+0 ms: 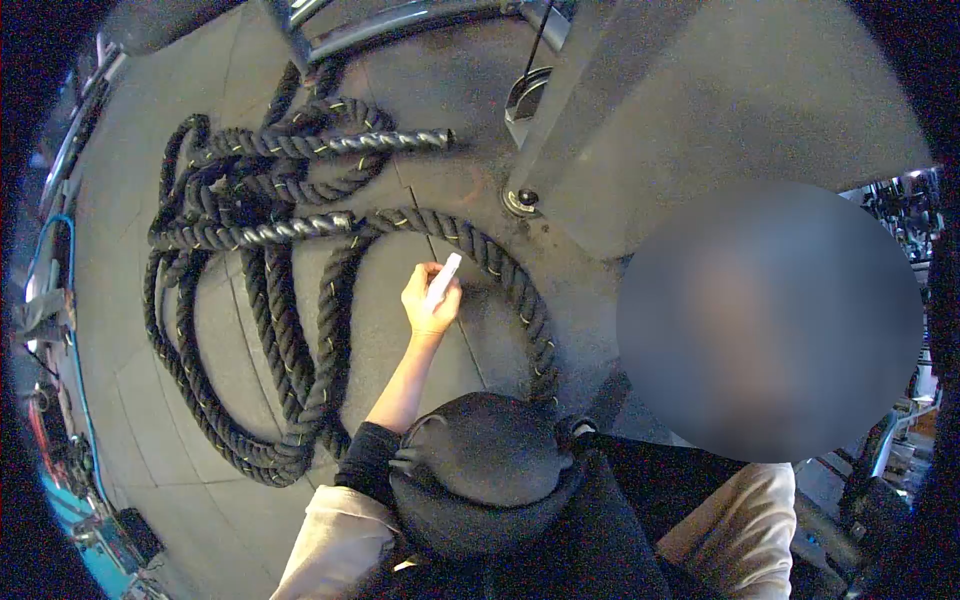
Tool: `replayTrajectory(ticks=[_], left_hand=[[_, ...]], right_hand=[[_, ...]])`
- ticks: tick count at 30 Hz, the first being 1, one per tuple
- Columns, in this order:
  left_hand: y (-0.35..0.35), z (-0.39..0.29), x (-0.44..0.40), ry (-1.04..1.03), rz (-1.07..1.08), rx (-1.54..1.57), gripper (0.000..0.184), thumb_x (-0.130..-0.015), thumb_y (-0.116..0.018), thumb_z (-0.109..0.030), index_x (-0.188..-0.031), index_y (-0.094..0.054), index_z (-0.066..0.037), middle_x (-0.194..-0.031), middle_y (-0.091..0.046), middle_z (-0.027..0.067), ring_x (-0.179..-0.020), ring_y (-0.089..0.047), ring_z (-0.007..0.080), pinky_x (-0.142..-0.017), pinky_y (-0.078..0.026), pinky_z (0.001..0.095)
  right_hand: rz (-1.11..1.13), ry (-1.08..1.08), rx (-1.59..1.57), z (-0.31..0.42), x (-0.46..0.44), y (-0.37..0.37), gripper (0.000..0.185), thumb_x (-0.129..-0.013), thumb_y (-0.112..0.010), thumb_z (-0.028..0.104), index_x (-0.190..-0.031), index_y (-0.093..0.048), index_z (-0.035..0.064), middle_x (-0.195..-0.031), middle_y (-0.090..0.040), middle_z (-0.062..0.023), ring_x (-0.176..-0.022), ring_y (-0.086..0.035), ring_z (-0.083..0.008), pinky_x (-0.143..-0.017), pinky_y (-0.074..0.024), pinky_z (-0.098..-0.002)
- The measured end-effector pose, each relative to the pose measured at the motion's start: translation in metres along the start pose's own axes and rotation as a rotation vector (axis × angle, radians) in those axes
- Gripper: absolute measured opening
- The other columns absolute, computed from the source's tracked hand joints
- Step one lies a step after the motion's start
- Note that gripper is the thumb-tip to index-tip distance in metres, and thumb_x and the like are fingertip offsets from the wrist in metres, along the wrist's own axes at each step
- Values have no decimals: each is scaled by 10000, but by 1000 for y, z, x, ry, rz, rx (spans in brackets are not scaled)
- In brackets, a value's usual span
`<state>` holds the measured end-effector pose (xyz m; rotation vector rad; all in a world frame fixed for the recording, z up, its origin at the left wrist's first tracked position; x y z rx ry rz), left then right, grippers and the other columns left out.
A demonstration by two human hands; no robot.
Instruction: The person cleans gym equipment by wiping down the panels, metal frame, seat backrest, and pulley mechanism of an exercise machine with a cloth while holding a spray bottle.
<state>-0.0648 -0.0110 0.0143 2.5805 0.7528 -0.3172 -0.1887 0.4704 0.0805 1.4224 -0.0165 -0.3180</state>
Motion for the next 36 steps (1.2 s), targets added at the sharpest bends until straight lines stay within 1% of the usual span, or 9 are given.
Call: replayTrajectory(ticks=[3,7,16,21,23,25,28,33,36], left_hand=[[2,2,0,-16,-28,-32,187,-670,-633,-77,-834,-556,-32,-665,-593,91,-590,-597,166,-573,-476,268],[1,7,2,9,-32,-29,184,-668,-633,-77,-831,-555,-40,-650,-580,83,-570,-578,161,-560,-465,264],[-1,5,2,16,-1,-7,189,-659,-637,-84,-826,-555,-52,-618,-548,63,-534,-531,144,-531,-442,258],[-3,9,3,17,-7,-5,191,-657,-638,-86,-826,-555,-52,-619,-552,65,-539,-540,148,-536,-447,264],[-3,10,3,23,-8,-4,190,-659,-638,-87,-826,-555,-50,-623,-556,68,-546,-548,148,-541,-451,264],[-3,7,3,20,-15,-5,188,-661,-636,-87,-825,-556,-47,-627,-561,72,-555,-558,147,-547,-455,262],[-3,4,3,6,3,-90,193,-658,-640,-84,-828,-555,-43,-641,-570,74,-566,-568,146,-555,-459,257],[-1,0,1,59,7,23,195,-659,-645,-74,-829,-554,-43,-650,-575,74,-565,-569,146,-552,-459,256],[-1,3,3,28,0,2,191,-663,-649,-72,-825,-553,-41,-649,-575,75,-566,-569,145,-550,-459,257]], right_hand=[[-82,-738,-1248,-56,-12,-60,437,-660,-516,37,-1091,-578,68,-1051,-613,-123,-915,-583,-310,-775,-469,-440],[91,-991,-1728,-2,-5,-92,373,-740,-485,162,-1090,-561,58,-1054,-589,-124,-889,-582,-280,-817,-472,-428],[450,-978,-1763,95,59,-101,453,-930,-267,409,-1135,-511,86,-1137,-567,-71,-1043,-529,-274,-942,-398,-436],[880,-1016,-1670,173,118,-61,432,-916,-317,348,-1173,-508,58,-1152,-572,-95,-1072,-534,-259,-943,-413,-420],[998,-702,-1381,193,136,-41,371,-888,-420,265,-1179,-502,49,-1108,-592,-82,-1068,-539,-244,-936,-414,-377],[621,228,-868,214,132,-7,439,-813,-543,129,-1233,-457,34,-1108,-575,-124,-1004,-556,-258,-910,-410,-348],[192,830,-365,257,133,81,606,-711,-647,177,-1276,-432,147,-1166,-526,-133,-958,-523,-336,-832,-425,-400],[-630,930,220,274,95,120,373,-762,-522,187,-1124,-588,247,-1188,-526,25,-954,-502,-216,-725,-381,-342],[-554,1030,318,276,82,90,346,-769,-511,217,-1107,-585,190,-1209,-521,-8,-1024,-499,-228,-768,-391,-351]])
Point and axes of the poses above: each hand's wrist, its own x-axis away from the middle knuckle, its own y-axis out of the back of the hand, z = x × y, the point moved 5 cm from there along -x, towards the middle knuckle
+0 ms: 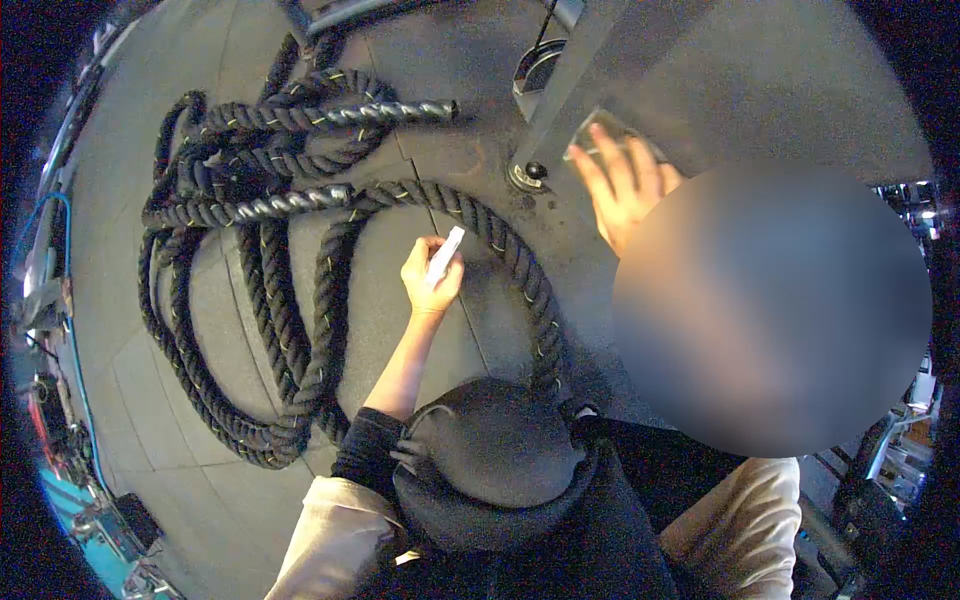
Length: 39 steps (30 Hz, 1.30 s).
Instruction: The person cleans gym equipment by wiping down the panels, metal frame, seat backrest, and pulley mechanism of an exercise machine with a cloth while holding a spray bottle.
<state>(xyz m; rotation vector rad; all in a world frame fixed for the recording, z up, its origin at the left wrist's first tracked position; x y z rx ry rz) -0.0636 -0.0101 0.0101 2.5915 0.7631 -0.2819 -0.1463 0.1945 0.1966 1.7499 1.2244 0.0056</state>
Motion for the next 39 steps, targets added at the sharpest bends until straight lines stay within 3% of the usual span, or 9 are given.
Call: replayTrajectory(ticks=[8,22,25,28,31,32,33,35,39], left_hand=[[7,3,0,13,2,-9,159,-698,-651,-99,-818,-555,-60,-654,-597,82,-578,-604,183,-564,-476,275],[6,4,-1,18,-17,-33,213,-649,-658,-105,-832,-563,-54,-652,-601,79,-584,-608,182,-571,-486,284],[5,4,-1,17,-19,5,204,-656,-655,-100,-830,-560,-49,-646,-592,76,-574,-596,169,-566,-479,272],[4,1,-1,9,-17,24,198,-664,-653,-95,-830,-559,-44,-639,-582,72,-564,-582,157,-561,-472,261],[2,0,-3,1,-21,3,194,-668,-651,-93,-831,-558,-42,-632,-574,70,-560,-574,153,-554,-466,259],[3,0,-2,13,-17,3,194,-667,-650,-93,-830,-558,-44,-632,-574,70,-561,-575,154,-553,-465,263],[4,2,-2,24,-14,2,193,-665,-649,-92,-829,-558,-45,-631,-574,70,-562,-577,156,-551,-465,266],[1,12,1,42,-27,28,190,-663,-645,-90,-826,-558,-47,-630,-574,72,-562,-578,160,-551,-465,273],[-2,18,2,41,-12,22,184,-659,-634,-87,-823,-559,-50,-634,-580,76,-565,-584,170,-557,-468,283]], right_hand=[[238,334,-2,57,53,-78,352,-783,-492,221,-1089,-570,65,-1217,-522,-111,-1134,-459,-240,-897,-369,-380],[326,723,-27,4,199,-106,299,-759,-514,194,-1018,-605,76,-1199,-546,-84,-1194,-431,-219,-974,-333,-412],[521,350,-262,-46,202,-104,313,-704,-578,164,-1005,-611,85,-1155,-564,-77,-1151,-450,-214,-949,-345,-414],[472,-362,-295,-80,188,-84,323,-696,-595,81,-1019,-605,74,-1022,-595,-66,-984,-530,-233,-848,-409,-429],[252,-1537,-1102,-114,249,-131,315,-731,-518,39,-1039,-585,36,-902,-592,-49,-814,-563,-245,-734,-450,-435],[123,-1791,-1100,-126,280,-152,275,-760,-458,55,-1002,-581,7,-859,-582,-59,-711,-559,-245,-681,-472,-419],[-6,-2187,-1373,-123,286,-156,265,-759,-478,128,-975,-577,10,-892,-594,-86,-747,-569,-250,-717,-477,-408],[-109,-2276,-1692,-134,297,-182,272,-769,-459,212,-943,-570,34,-900,-599,-109,-774,-576,-276,-737,-483,-417],[-343,-2120,-1930,-139,262,-206,294,-780,-419,245,-958,-556,55,-902,-599,-117,-808,-577,-302,-754,-476,-449]])
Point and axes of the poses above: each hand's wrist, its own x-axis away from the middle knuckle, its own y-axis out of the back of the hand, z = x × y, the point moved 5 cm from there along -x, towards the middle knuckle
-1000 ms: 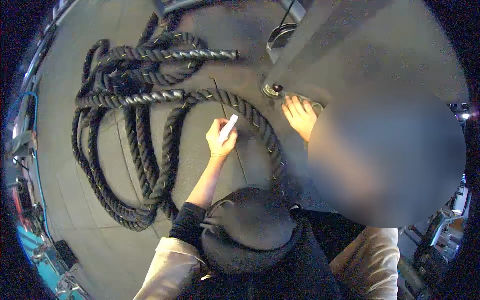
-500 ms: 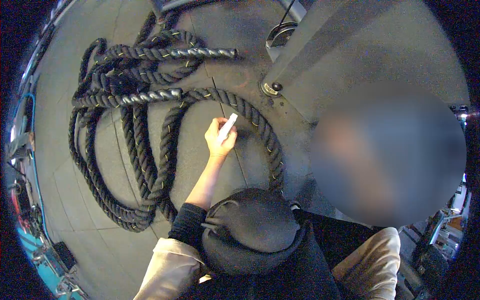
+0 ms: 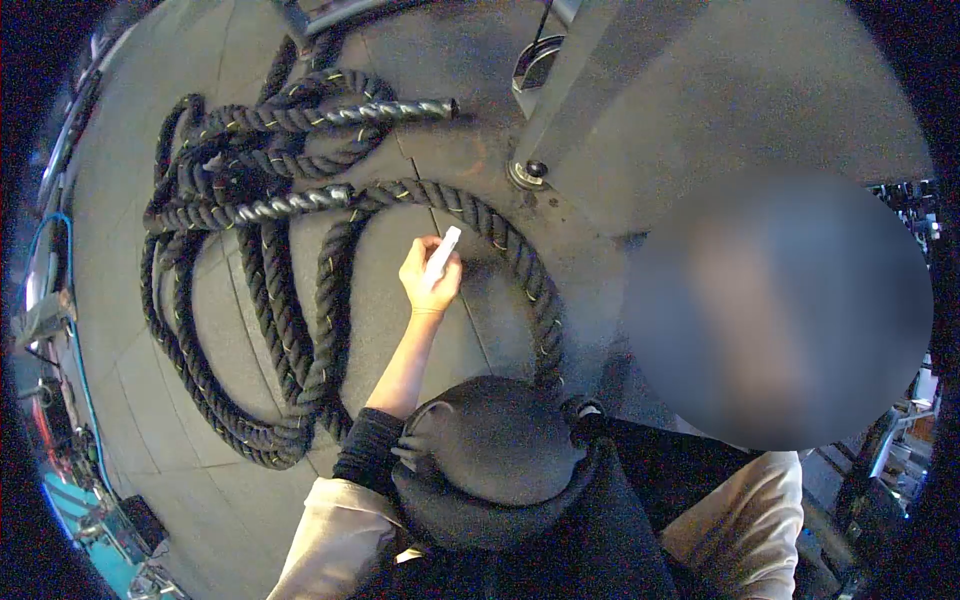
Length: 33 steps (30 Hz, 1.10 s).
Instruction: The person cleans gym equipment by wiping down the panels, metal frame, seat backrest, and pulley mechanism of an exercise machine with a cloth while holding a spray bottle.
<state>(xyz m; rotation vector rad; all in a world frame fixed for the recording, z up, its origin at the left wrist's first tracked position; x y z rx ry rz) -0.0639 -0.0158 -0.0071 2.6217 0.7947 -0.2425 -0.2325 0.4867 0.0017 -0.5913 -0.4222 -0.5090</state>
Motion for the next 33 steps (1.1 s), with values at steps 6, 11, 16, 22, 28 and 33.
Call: replayTrajectory(ticks=[6,11,16,22,28,33], left_hand=[[-1,-10,-1,-8,15,-34,170,-663,-622,-85,-818,-561,-47,-615,-574,74,-533,-566,153,-537,-461,264],[0,-5,-3,3,-1,6,175,-666,-628,-90,-821,-560,-43,-607,-566,68,-524,-554,138,-537,-458,255],[2,-7,-3,0,3,1,159,-686,-622,-82,-827,-563,-41,-611,-572,68,-525,-553,132,-534,-457,248],[-1,-8,-1,-28,-21,-37,170,-671,-643,-76,-817,-561,-45,-593,-560,60,-516,-549,129,-520,-452,251],[-3,-5,-1,-33,0,-31,173,-673,-640,-78,-821,-558,-42,-589,-555,59,-502,-532,131,-509,-440,248],[0,-22,-6,-88,-25,-18,175,-680,-637,-70,-830,-555,-32,-587,-551,50,-496,-514,119,-501,-430,244]], right_hand=[[-110,-21,51,-24,27,-18,329,-823,-363,300,-976,-546,74,-946,-590,-107,-857,-558,-295,-806,-446,-461],[-75,-135,39,-83,84,-49,480,-847,-297,342,-1170,-479,36,-1231,-509,-109,-1113,-485,-310,-969,-354,-481],[-143,-296,65,-132,133,-78,574,-874,-238,420,-1257,-436,41,-1331,-436,-110,-1191,-438,-309,-1010,-320,-474],[-130,-292,-8,-151,135,-79,590,-892,-168,424,-1256,-439,49,-1305,-459,-111,-1171,-466,-286,-951,-398,-458],[-166,-389,-29,-152,160,-91,582,-904,-152,419,-1258,-445,62,-1303,-462,-115,-1170,-464,-293,-968,-381,-455],[-126,-348,54,-134,126,-68,597,-893,-228,476,-1289,-405,66,-1320,-443,-99,-1186,-427,-314,-1001,-313,-465]])
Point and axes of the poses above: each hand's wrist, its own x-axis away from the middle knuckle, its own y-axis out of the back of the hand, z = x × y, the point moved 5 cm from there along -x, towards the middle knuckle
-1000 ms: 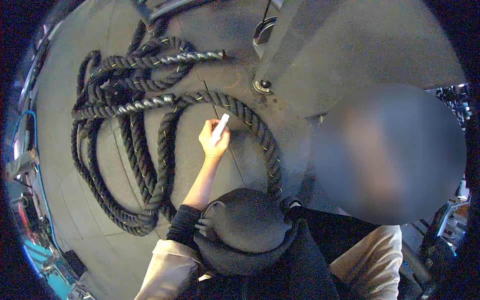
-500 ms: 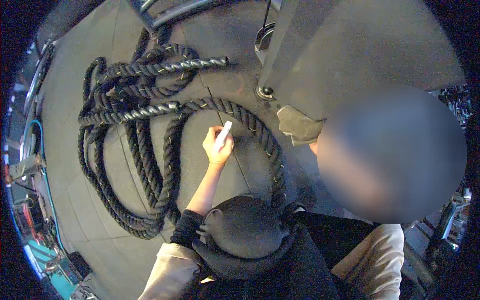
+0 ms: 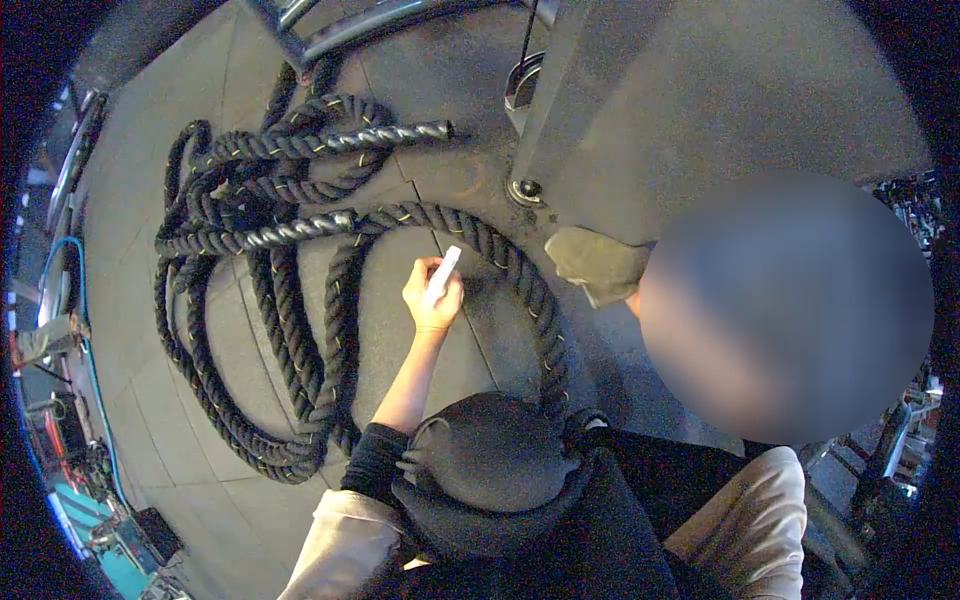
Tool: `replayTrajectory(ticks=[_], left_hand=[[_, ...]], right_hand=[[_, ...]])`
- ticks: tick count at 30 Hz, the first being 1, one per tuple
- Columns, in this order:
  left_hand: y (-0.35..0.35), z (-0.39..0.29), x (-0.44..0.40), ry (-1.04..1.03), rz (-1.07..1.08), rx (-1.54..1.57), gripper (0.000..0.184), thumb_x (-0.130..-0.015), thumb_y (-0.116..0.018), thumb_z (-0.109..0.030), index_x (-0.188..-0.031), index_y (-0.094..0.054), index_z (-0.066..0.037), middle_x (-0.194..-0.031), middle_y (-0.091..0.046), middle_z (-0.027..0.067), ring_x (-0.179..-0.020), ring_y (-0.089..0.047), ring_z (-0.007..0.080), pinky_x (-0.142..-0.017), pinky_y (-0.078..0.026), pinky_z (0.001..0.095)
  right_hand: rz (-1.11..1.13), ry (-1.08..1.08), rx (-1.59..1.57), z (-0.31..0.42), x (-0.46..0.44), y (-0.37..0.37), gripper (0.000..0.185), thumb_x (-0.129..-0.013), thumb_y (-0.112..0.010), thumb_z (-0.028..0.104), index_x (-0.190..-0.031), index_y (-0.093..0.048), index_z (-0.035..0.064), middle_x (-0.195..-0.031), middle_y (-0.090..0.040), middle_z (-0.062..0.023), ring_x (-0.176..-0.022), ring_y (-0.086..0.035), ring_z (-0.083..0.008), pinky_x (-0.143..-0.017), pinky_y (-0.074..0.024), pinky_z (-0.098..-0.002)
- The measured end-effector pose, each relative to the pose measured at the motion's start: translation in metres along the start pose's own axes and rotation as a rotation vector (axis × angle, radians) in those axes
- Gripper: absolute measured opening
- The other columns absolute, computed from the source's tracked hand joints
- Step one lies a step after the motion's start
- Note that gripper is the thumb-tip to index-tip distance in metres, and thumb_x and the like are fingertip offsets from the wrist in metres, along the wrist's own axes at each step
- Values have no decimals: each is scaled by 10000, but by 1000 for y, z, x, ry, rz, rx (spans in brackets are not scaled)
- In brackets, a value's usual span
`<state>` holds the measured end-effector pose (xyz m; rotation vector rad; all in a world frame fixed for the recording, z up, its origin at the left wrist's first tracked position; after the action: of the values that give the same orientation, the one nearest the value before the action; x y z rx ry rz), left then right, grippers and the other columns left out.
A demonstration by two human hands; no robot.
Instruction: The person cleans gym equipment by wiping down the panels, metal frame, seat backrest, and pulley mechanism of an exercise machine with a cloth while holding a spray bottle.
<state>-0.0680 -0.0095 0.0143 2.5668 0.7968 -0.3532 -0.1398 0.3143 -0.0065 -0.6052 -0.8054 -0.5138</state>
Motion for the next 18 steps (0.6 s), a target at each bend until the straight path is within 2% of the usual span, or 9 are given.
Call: replayTrajectory(ticks=[3,6,9,12,14,15,18], left_hand=[[-2,4,3,66,29,18,181,-677,-642,-69,-831,-556,-30,-592,-547,43,-502,-510,113,-503,-430,243],[-3,0,2,5,13,15,182,-672,-645,-65,-828,-558,-32,-600,-544,46,-514,-514,113,-509,-430,242],[-3,1,3,21,37,-9,180,-669,-644,-63,-825,-560,-34,-607,-543,51,-525,-520,114,-514,-431,241],[-3,4,4,13,30,0,179,-672,-647,-69,-826,-560,-38,-606,-545,54,-524,-525,121,-517,-434,242],[-2,3,4,8,25,-8,180,-673,-651,-75,-825,-560,-40,-610,-549,56,-528,-530,126,-522,-438,245],[-1,4,5,7,21,-13,181,-673,-653,-77,-824,-560,-41,-612,-551,56,-529,-533,128,-524,-440,246],[-1,21,10,136,34,65,185,-671,-660,-85,-822,-561,-47,-626,-561,62,-540,-543,141,-535,-447,253]], right_hand=[[-94,146,143,30,16,6,584,-880,-265,467,-1237,-442,40,-1257,-484,-121,-1113,-472,-316,-973,-337,-466],[-154,165,140,64,35,-3,541,-892,-233,411,-1229,-467,59,-1283,-478,-106,-1148,-464,-300,-973,-343,-467],[-104,299,11,97,1,15,517,-872,-276,401,-1189,-491,53,-1240,-508,-107,-1110,-488,-298,-953,-359,-461],[-50,461,43,135,-22,20,481,-852,-329,389,-1097,-533,29,-1117,-557,-128,-1022,-525,-302,-874,-421,-458],[-35,456,-65,166,-83,55,445,-850,-352,350,-1086,-539,23,-1094,-567,-126,-1023,-530,-297,-862,-431,-450],[-25,452,-117,170,-83,53,427,-850,-363,331,-1081,-542,20,-1082,-573,-126,-1024,-532,-294,-856,-435,-446],[-164,556,-84,175,-61,51,428,-873,-363,319,-1108,-522,-2,-1140,-546,-135,-1053,-524,-287,-850,-438,-448]])
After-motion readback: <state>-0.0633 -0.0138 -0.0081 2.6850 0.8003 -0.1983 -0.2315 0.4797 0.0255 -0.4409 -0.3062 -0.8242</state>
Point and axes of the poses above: each hand's wrist, its own x-axis away from the middle knuckle, its own y-axis out of the back of the hand, z = x × y, the point moved 5 cm from there along -x, towards the middle knuckle
